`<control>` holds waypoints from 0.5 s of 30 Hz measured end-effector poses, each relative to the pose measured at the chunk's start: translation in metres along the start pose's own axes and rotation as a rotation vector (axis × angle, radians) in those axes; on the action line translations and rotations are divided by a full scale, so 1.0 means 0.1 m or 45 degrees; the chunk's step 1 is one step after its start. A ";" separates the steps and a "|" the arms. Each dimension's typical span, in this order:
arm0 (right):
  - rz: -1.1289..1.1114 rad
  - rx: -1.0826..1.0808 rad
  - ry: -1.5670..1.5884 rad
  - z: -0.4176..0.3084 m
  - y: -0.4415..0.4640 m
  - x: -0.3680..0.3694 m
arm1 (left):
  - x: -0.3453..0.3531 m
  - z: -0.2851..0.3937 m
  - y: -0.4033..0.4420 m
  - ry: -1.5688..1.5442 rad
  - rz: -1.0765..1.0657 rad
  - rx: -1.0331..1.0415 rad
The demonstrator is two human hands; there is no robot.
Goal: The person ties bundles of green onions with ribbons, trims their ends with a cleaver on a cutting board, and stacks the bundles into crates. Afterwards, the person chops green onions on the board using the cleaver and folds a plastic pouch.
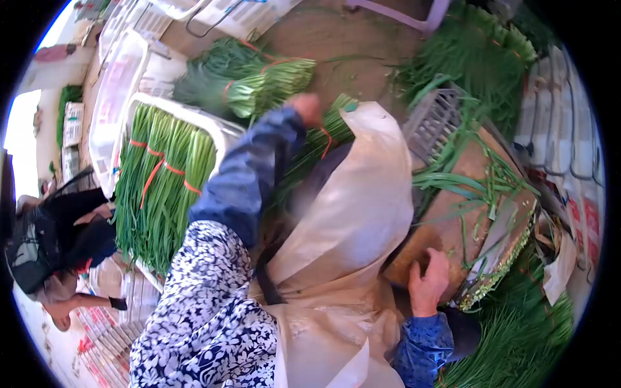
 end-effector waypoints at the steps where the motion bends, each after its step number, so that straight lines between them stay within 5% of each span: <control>1: 0.031 0.012 -0.017 -0.01 0.01 0.02 | -0.17 -0.13 0.16 0.096 0.361 0.056; 4: 0.001 0.095 0.031 -0.01 0.02 -0.02 | -1.32 -0.43 0.27 0.246 0.411 0.186; 5: -0.033 0.172 0.072 -0.01 0.02 -0.02 | -1.50 -0.84 0.26 0.425 0.354 0.488; 6: -0.003 0.159 0.089 0.00 0.02 -0.01 | -1.53 -0.98 -0.03 0.702 0.213 0.359; 7: -0.003 0.170 0.099 -0.01 0.02 -0.03 | -1.56 -1.06 -0.34 0.983 0.071 0.225; 10: 0.047 0.096 -0.058 0.10 -0.01 -0.02 | -0.92 -1.74 -0.67 0.943 -0.263 0.086; 15: -0.019 0.210 0.096 0.35 -0.05 -0.01 | -0.58 -1.70 -0.72 0.753 -0.097 0.267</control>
Point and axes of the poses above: each hand's wrist, its own y-axis towards the middle knuckle, its own x-axis out of the palm, z = x × y, the point moved 1 cm from there along y, towards the middle knuckle, and after that the axes turned 14 degrees about x, right-handed, at the moved point
